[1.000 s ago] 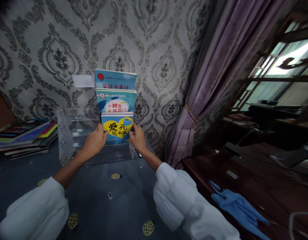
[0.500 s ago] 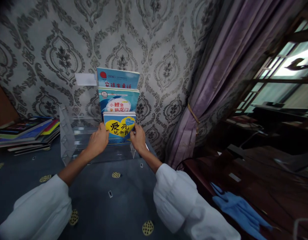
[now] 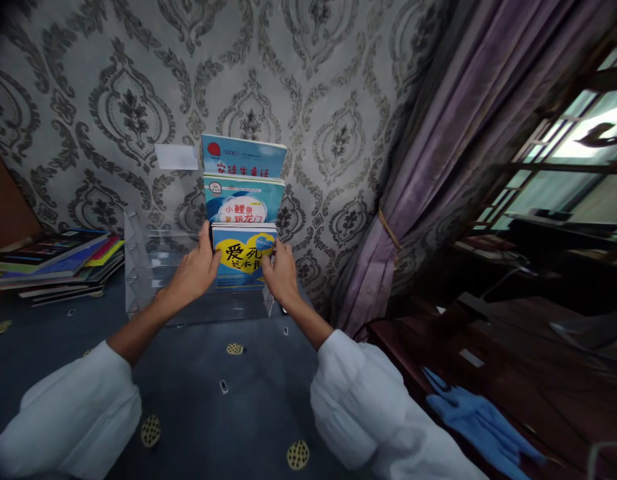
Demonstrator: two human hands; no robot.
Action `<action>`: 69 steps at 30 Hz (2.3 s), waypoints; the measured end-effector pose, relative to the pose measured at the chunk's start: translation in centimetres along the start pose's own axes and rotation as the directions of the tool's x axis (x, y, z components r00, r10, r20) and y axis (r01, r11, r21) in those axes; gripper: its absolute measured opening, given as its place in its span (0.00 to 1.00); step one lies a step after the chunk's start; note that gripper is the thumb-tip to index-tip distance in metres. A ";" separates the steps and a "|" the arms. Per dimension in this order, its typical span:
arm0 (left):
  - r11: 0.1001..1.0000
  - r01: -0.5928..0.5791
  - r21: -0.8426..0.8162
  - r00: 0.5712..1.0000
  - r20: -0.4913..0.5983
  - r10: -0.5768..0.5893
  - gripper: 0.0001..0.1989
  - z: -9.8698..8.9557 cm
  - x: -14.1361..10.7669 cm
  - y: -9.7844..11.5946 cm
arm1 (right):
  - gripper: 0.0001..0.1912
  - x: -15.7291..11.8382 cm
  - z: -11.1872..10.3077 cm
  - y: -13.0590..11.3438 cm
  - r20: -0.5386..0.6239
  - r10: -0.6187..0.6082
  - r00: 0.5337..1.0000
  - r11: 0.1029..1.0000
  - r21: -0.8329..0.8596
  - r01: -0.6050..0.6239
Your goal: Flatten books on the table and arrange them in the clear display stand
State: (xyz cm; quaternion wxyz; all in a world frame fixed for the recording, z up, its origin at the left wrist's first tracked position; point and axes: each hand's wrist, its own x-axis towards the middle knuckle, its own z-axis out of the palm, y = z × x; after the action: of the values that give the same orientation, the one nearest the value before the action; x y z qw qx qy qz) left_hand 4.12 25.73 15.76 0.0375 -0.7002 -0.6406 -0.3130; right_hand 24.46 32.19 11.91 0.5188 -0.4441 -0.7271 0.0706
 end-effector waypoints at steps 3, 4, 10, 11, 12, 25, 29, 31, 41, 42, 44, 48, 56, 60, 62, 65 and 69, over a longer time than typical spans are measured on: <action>0.999 -0.039 -0.011 0.999 -0.030 0.039 0.36 0.5 0.2 -0.3 | 0.14 0.1 -0.2 -0.4 0.020 0.020 1.000 0.999 -0.039 -0.019; 0.999 -0.045 -0.009 0.998 -0.036 0.044 0.36 0.7 0.2 -0.4 | 0.15 0.1 -0.2 -0.4 0.022 0.020 1.000 0.999 -0.043 -0.019; 0.999 -0.052 0.016 0.997 -0.064 0.052 0.37 1.2 0.0 -0.5 | 0.17 -0.1 0.0 0.1 0.008 -0.004 1.000 1.000 -0.031 0.005; 0.998 -0.053 0.019 0.996 -0.065 0.054 0.37 1.2 0.0 -0.5 | 0.18 -0.1 0.0 0.3 0.007 -0.006 1.000 1.000 -0.021 0.006; 0.998 -0.055 0.019 0.996 -0.063 0.056 0.37 1.2 -0.1 -0.5 | 0.18 0.0 0.0 0.4 0.005 -0.005 1.000 1.000 -0.007 0.005; 0.999 -0.024 0.029 1.000 -0.004 0.024 0.34 0.8 -0.3 -0.3 | 0.29 2.8 0.6 1.6 0.024 0.061 0.998 0.890 0.451 -0.065; 0.999 -0.019 0.027 1.000 0.015 0.019 0.33 0.6 -0.3 -0.2 | 0.29 3.0 0.9 1.5 0.022 0.082 0.996 0.865 0.494 -0.082; 1.000 -0.014 0.023 1.000 0.026 0.014 0.33 0.4 -0.3 0.0 | 0.28 3.0 1.0 1.4 0.012 0.096 0.995 0.861 0.500 -0.089; 0.996 -0.087 -0.032 0.996 -0.011 0.086 0.35 1.3 -0.1 -1.5 | 0.28 2.6 1.0 1.2 0.009 0.107 0.994 0.897 0.431 -0.100; 0.993 -0.104 -0.061 0.994 -0.021 0.103 0.35 1.5 -0.1 -2.1 | 0.28 2.4 1.0 1.3 0.015 0.104 0.994 0.899 0.426 -0.100; 0.986 -0.116 -0.121 0.993 -0.039 0.112 0.33 1.7 -0.1 -3.4 | 0.28 1.9 0.9 1.6 0.028 0.112 0.993 0.897 0.426 -0.113; 0.987 -0.041 -0.158 0.999 -0.016 0.039 0.25 1.6 -0.8 -5.5 | 0.27 0.6 0.7 2.2 0.057 0.139 0.989 0.888 0.435 -0.150; 0.992 -0.025 0.125 0.993 0.121 0.009 0.14 2.3 -3.3 -3.2 | 0.24 -1.2 0.8 3.1 0.088 0.215 0.973 0.875 0.424 -0.232; 0.983 -0.022 0.180 0.991 0.135 -0.003 0.16 2.7 -3.7 -1.8 | 0.24 -1.4 0.8 3.7 0.093 0.238 0.967 0.877 0.406 -0.255; 0.983 -0.012 0.183 0.989 0.146 -0.015 0.17 2.7 -3.6 -1.6 | 0.24 -1.5 0.8 4.0 0.094 0.234 0.968 0.889 0.382 -0.252; 0.986 0.016 0.166 0.984 0.174 -0.045 0.18 2.6 -3.5 -1.4 | 0.22 -1.7 0.8 4.1 0.117 0.212 0.970 0.903 0.356 -0.240; 0.989 0.017 0.148 0.981 0.187 -0.044 0.18 2.7 -3.4 -1.3 | 0.19 -1.9 1.0 3.5 0.125 0.231 0.965 0.895 0.363 -0.261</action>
State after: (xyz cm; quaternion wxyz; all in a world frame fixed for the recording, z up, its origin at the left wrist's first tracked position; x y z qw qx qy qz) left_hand 4.06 24.25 11.53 0.0223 -0.7123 -0.6730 -0.1978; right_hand 25.84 33.24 8.14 0.5519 -0.4216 -0.6580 0.2912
